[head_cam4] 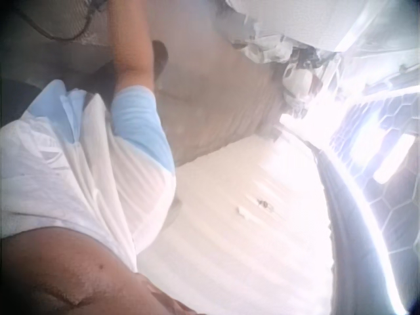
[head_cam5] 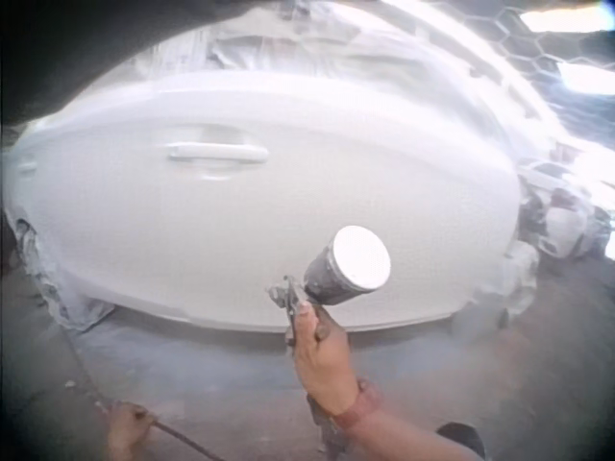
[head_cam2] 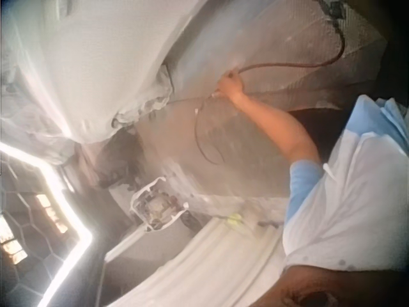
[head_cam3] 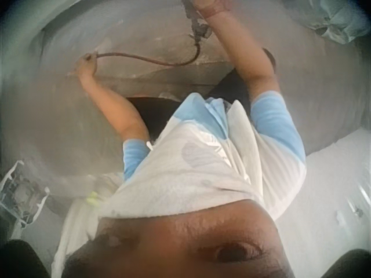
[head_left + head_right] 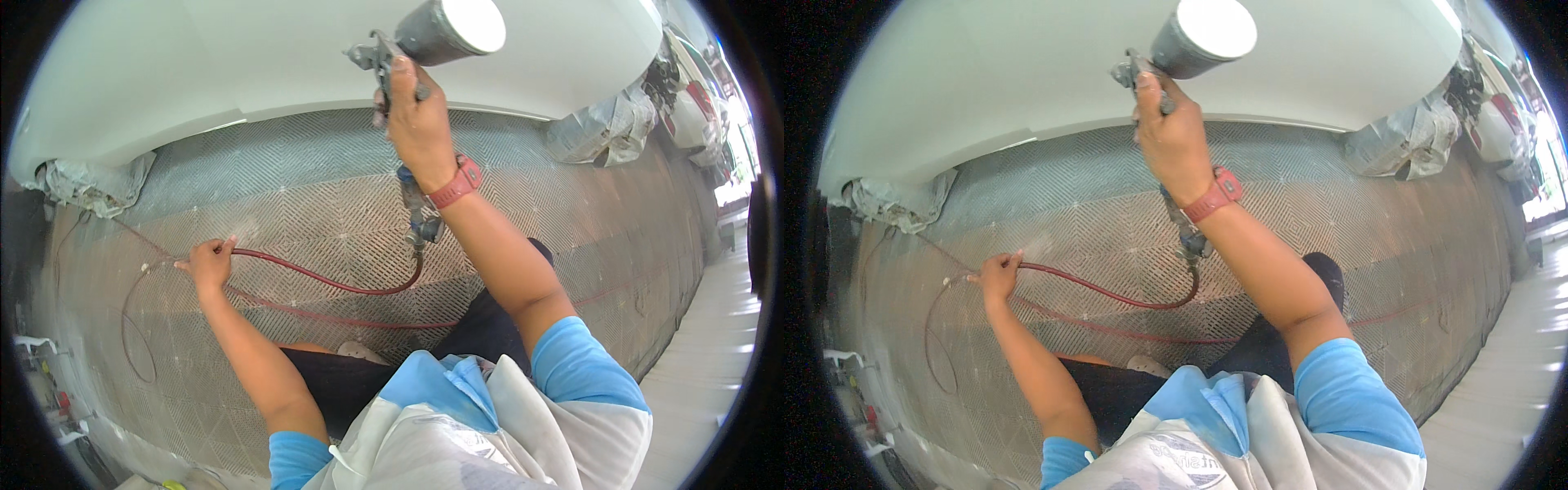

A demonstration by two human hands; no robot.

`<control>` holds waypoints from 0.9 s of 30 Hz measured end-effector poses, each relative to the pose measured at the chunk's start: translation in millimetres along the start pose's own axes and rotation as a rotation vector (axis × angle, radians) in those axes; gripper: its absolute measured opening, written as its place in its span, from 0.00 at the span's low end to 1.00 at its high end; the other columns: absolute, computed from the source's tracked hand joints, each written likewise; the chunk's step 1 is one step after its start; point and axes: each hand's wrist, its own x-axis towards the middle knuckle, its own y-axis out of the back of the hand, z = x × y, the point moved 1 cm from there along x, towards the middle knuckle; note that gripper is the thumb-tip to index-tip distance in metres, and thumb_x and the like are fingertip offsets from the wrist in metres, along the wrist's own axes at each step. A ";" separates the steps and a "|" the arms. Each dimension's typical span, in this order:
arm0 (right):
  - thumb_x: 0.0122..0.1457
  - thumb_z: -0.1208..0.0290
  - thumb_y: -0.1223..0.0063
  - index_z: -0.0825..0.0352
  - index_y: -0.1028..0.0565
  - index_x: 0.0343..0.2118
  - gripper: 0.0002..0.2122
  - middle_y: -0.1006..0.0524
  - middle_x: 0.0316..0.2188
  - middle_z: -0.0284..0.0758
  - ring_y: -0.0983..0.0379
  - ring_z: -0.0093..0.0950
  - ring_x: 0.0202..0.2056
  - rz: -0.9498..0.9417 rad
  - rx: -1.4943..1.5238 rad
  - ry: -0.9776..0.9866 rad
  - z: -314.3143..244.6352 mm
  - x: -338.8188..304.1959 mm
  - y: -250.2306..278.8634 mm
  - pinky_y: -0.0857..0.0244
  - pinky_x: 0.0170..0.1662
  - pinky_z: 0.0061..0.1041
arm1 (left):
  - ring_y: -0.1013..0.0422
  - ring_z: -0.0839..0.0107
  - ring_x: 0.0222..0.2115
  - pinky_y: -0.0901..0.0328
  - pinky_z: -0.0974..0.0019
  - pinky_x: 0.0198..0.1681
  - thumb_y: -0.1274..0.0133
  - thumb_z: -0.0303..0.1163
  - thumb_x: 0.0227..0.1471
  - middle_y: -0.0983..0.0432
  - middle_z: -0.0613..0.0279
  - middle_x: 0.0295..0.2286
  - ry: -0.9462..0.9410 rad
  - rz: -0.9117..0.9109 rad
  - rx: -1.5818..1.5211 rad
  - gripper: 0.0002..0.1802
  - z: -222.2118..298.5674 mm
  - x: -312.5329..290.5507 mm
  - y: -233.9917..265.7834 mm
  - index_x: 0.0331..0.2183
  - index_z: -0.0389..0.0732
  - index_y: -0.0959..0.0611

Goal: The person uses a spray gun to apply white paint to a car bumper and a car door in a workshop. They move around the parts to cover different areas and briefly touch their face during the process.

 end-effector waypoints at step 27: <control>0.78 0.46 0.58 0.69 0.21 0.58 0.28 0.26 0.25 0.28 0.30 0.17 0.22 0.147 -0.095 0.029 -20.6 29.7 110.7 0.37 0.23 0.19 | 0.23 0.47 0.50 0.75 0.23 0.74 0.44 0.60 0.65 0.14 0.48 0.34 -0.224 -0.171 0.106 0.31 111.4 -21.1 -7.0 0.41 0.40 0.06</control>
